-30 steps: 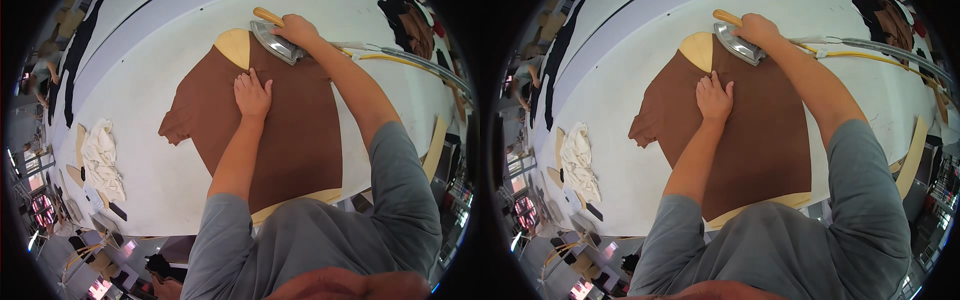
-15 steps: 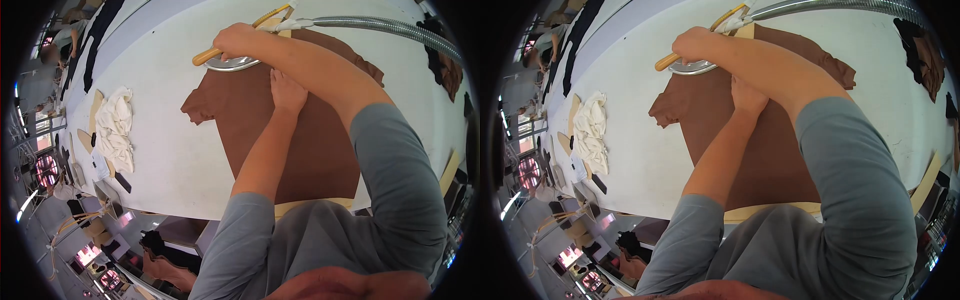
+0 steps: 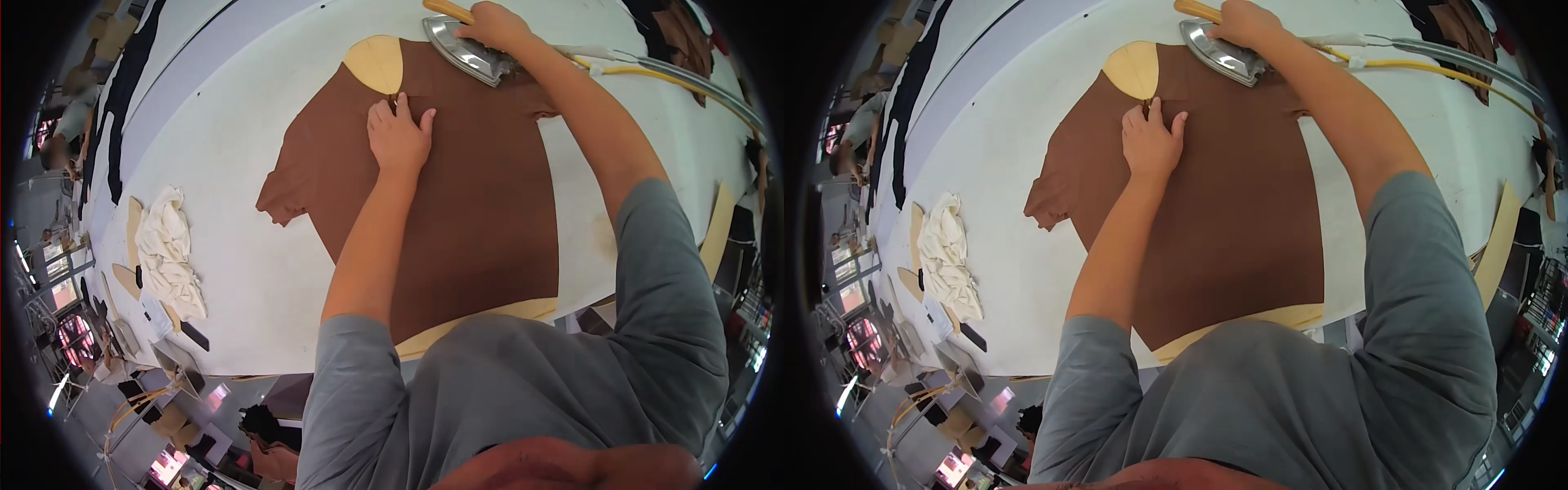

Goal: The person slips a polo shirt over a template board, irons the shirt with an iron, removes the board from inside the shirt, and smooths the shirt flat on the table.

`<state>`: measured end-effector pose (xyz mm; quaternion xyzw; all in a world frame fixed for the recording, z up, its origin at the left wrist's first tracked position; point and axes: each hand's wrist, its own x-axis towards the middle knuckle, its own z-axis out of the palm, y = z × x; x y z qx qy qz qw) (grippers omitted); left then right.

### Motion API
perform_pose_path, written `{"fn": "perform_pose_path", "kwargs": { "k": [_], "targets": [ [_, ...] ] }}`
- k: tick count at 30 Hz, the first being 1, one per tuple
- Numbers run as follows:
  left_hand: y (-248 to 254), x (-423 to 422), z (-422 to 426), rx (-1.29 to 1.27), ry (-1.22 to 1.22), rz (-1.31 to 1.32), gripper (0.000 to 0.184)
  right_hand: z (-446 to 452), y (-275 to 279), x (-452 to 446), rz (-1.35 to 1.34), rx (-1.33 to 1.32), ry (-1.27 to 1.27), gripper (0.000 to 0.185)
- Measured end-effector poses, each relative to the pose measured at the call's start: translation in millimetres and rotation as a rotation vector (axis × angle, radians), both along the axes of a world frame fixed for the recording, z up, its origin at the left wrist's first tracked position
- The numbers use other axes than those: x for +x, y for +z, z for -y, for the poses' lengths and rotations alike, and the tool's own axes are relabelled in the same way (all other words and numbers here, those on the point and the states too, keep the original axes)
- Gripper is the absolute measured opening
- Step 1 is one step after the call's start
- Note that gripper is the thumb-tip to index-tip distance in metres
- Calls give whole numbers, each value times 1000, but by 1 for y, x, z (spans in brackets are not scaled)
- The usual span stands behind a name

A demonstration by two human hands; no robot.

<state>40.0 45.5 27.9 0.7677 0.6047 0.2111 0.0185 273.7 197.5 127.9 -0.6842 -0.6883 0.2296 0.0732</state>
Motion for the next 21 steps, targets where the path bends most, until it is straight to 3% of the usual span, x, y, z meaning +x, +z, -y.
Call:
{"fn": "perform_pose_path", "kwargs": {
  "k": [4, 8, 10, 18, 21],
  "targets": [
    [11, -9, 71, -46, -81, 13, 64, 27, -20, 24, -196, -190, -183, 38],
    [17, -2, 168, -209, -187, -5, 66, 68, 19, -14, -144, -164, -236, 36],
    [17, -5, 190, -213, -217, 4, 65, 67, -1, -29, 39, -67, -133, 38],
    [11, -49, 259, -201, -453, 97, 55, 139, 13, -184, -48, -68, 136, 37],
    [9, -58, 269, -218, -485, 102, 51, 184, 21, -254, -36, -51, 296, 26]
  ]
}}
